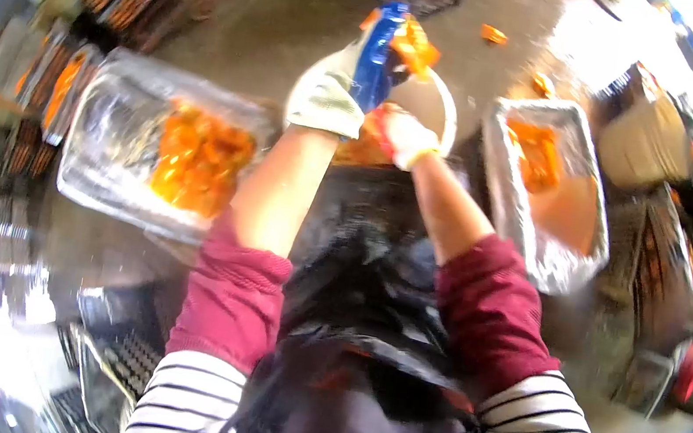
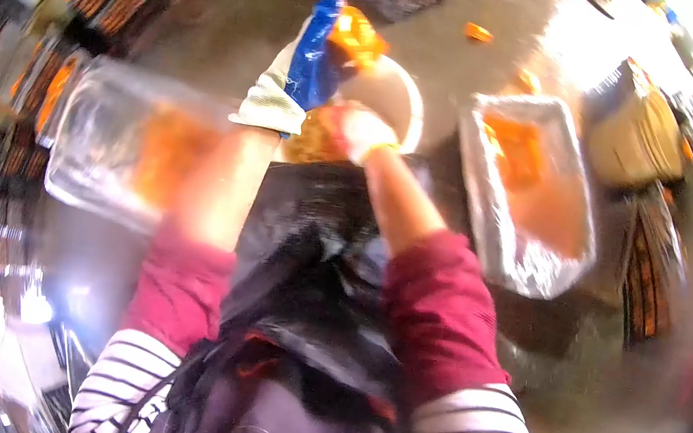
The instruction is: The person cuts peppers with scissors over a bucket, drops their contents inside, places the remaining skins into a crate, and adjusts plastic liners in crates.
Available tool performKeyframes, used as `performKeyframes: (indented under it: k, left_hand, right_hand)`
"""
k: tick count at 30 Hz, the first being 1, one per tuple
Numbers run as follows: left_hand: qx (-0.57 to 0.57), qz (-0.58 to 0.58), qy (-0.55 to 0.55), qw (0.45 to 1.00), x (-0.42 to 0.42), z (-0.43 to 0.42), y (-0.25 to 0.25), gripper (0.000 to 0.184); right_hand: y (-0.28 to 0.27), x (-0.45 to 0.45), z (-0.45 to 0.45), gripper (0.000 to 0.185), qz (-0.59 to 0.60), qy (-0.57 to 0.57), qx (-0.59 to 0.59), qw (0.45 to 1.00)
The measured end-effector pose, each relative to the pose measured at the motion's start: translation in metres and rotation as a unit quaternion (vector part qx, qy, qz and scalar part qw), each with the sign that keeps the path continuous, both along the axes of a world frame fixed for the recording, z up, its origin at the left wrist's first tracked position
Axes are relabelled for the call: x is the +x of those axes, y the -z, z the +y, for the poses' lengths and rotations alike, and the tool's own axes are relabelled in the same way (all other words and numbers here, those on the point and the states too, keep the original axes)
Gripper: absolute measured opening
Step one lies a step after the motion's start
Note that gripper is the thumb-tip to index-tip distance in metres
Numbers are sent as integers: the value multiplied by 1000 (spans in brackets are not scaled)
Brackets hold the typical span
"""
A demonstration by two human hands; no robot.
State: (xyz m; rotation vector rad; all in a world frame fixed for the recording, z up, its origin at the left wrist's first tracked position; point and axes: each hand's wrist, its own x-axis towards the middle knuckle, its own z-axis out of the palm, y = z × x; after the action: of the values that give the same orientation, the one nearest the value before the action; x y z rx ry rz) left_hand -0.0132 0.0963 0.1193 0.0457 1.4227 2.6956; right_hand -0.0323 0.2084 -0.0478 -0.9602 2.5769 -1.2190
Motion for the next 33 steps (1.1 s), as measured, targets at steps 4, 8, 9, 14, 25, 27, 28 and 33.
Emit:
performKeyframes:
  k: [4,8,9,14,25,27,28,33]
  left_hand:
    - [-120,36,71,990,-5,55,10,42]
    - [-184,95,34,978,-18,-19,41,40]
    - [-185,100,14,978,-15,-52,54,40]
    - [-298,-58,-139,943,39,-265,171,45]
    - [-468,-268,-325,777,229,-309,171,33]
    - [-585,-285,-251,716,220,-294,166,36]
    - [-667,-260,-227,660,214,-310,191,37]
    - [-754,-244,-134,595,213,-317,244,51]
  right_hand:
    - [26,3,-24,18,-178,141,-138,964]
    - [-22,15,-13,22,-48,133,113,983]
    - [-36,20,-9,22,-48,122,121,984]
    - [-38,16,-10,21,-89,131,86,984]
    - [11,-6,-17,39,-396,108,-75,909]
    - [-11,-2,-18,41,-483,128,-52,865]
    - [-9,-3,-16,41,-354,89,39,930]
    - [-32,25,-20,48,-370,115,-5,922]
